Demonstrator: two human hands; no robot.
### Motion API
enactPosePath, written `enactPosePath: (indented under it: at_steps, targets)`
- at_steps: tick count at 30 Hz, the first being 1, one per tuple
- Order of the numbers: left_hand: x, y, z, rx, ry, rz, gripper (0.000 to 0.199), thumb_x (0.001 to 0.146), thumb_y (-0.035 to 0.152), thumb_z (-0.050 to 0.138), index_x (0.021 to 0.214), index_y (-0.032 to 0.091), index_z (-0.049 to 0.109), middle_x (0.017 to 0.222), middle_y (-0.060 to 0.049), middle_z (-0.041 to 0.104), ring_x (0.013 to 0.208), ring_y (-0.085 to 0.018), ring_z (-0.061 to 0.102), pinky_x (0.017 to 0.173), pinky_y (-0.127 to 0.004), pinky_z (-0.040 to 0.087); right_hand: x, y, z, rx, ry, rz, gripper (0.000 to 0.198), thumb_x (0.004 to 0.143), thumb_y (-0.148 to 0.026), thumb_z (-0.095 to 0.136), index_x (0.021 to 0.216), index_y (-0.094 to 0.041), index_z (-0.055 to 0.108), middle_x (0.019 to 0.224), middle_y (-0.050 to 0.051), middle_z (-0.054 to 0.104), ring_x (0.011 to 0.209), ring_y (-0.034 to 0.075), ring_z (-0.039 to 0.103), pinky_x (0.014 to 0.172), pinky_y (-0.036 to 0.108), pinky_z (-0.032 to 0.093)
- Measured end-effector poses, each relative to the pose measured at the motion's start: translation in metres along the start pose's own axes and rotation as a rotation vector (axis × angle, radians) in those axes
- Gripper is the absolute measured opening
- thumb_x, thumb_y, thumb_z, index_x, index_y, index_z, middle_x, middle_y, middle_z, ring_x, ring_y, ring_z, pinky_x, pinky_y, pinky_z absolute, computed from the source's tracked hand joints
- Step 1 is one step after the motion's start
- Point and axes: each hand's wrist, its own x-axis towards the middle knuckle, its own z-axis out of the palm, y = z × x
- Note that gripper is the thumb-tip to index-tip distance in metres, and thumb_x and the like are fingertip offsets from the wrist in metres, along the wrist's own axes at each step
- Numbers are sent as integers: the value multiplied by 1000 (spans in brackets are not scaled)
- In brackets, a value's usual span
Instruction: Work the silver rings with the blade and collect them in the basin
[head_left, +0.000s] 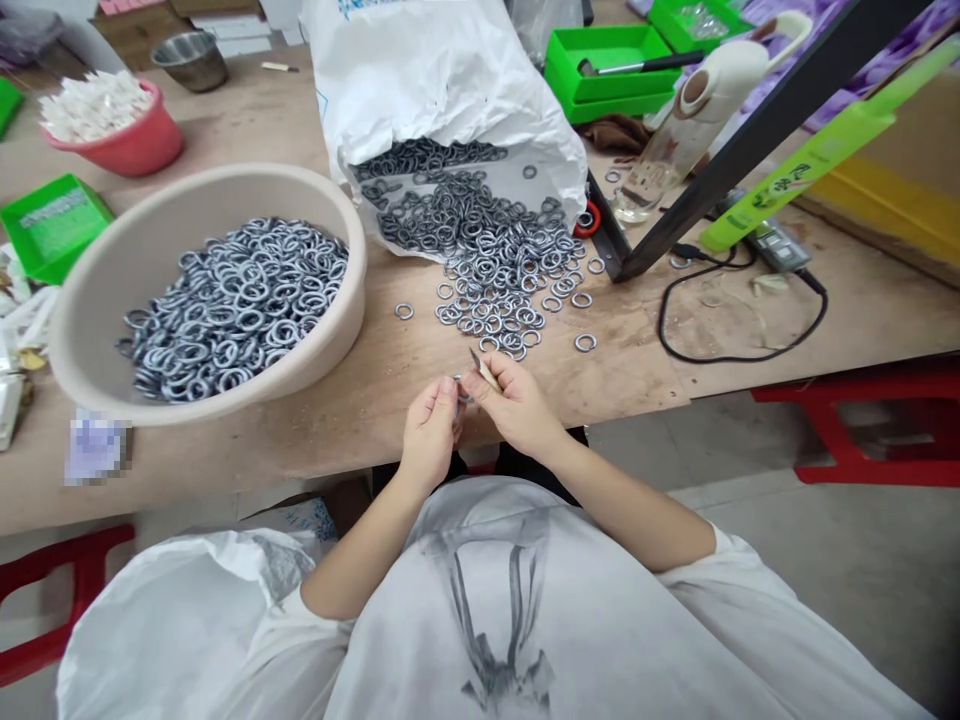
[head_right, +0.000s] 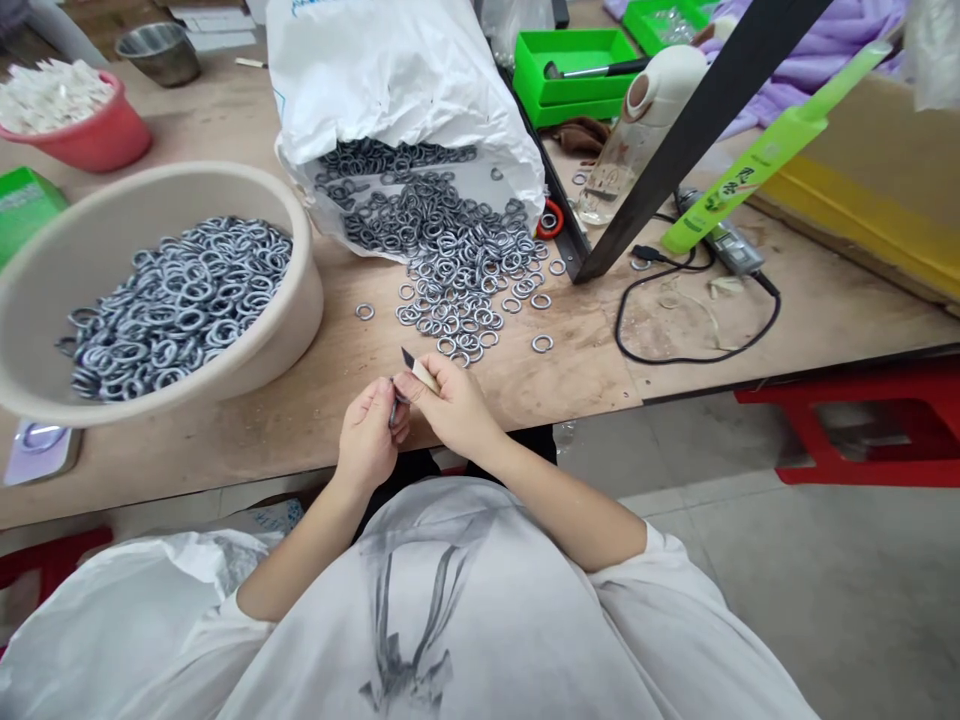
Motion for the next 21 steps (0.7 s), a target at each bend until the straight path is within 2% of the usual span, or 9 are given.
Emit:
enactPosePath:
  at_steps: [4, 9, 13, 16, 18, 21]
  targets:
    - [-3, 6, 2, -41, -13, -20, 50, 77, 60, 72, 65, 17, 48, 51, 8, 35, 41, -4, 27, 38, -16, 24, -3, -1, -9, -139, -25, -68, 44, 91, -64, 52, 81, -22, 52, 69, -3, 49, 64, 13, 46, 62, 26, 37]
    - [-5, 15, 4, -125, -36, -111, 51, 74, 59, 75, 64, 19, 44, 47, 9, 32, 39, -4, 24, 36, -16, 22, -11, -12, -21, -544, -135, -336, 48, 99, -60, 38, 70, -21, 44, 65, -2, 44, 61, 13, 42, 60, 28, 27]
    - [-6, 15, 4, -132, -49, -122, 53, 71, 60, 77, 66, 19, 43, 46, 10, 30, 39, -4, 22, 37, -16, 21, -17, -16, -19, -668, -141, -391, 47, 100, -55, 37, 67, -21, 39, 63, -3, 42, 59, 12, 39, 59, 28, 25]
    - [-8, 13, 0, -102, -99, -111, 54, 73, 62, 74, 63, 19, 44, 46, 10, 29, 39, -4, 21, 38, -16, 21, -14, -15, -22, -710, -187, -365, 48, 100, -55, 38, 66, -21, 43, 62, -2, 46, 58, 12, 41, 58, 28, 24]
    - [-12, 12, -5, -46, -200, -106, 53, 76, 62, 72, 61, 17, 47, 47, 8, 32, 40, -4, 25, 40, -18, 23, -5, -11, -28, -754, -194, -263, 50, 101, -54, 35, 66, -20, 47, 62, -1, 49, 59, 13, 45, 59, 27, 25]
    - [-17, 13, -12, 10, -336, -100, 52, 81, 60, 68, 58, 16, 51, 49, 4, 39, 43, -6, 33, 42, -20, 29, 16, -4, -38, -958, -51, -50, 47, 102, -52, 35, 78, -20, 60, 71, 3, 61, 68, 17, 54, 61, 28, 28]
